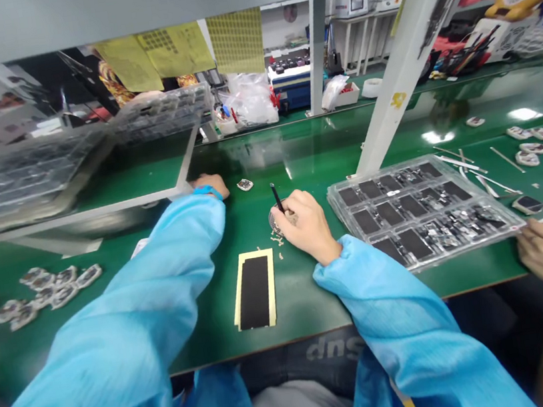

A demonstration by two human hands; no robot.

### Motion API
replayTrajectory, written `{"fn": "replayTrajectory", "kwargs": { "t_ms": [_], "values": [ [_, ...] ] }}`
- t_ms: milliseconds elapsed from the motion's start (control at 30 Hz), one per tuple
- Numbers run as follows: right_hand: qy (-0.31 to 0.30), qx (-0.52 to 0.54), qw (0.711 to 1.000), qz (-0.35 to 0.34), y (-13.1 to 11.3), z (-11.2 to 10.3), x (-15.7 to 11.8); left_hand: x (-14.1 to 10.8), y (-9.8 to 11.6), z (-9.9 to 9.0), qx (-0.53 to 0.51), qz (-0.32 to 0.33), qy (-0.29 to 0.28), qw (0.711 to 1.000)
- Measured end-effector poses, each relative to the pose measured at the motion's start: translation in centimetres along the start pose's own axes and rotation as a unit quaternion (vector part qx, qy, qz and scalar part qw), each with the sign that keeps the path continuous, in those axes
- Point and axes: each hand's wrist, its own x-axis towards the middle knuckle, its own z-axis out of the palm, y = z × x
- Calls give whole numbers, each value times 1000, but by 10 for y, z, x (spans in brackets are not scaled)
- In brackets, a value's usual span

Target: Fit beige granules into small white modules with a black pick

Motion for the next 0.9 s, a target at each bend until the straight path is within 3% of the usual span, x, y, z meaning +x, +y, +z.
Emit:
{"fn": "replayTrajectory", "kwargs": {
  "t_ms": [100,233,300,367,467,667,900],
  "values": [
    [-66,101,988,98,-1,7,-6,-23,1,-2,57,34,0,998],
    [-170,301,906,245,-9,27,-17,-70,-12,5,62,103,-6,993],
    [-196,356,873,267,-14,38,-22,-86,-24,11,54,105,6,993],
    [-205,380,862,265,-16,45,-28,-93,-35,19,44,99,22,994],
    [-207,389,861,253,-14,51,-33,-91,-40,32,32,92,42,994],
    [-222,372,872,229,-10,53,-35,-70,-23,53,27,71,62,995],
    [-225,399,858,232,-21,53,-36,-45,-23,52,37,37,53,997]
  ]
}}
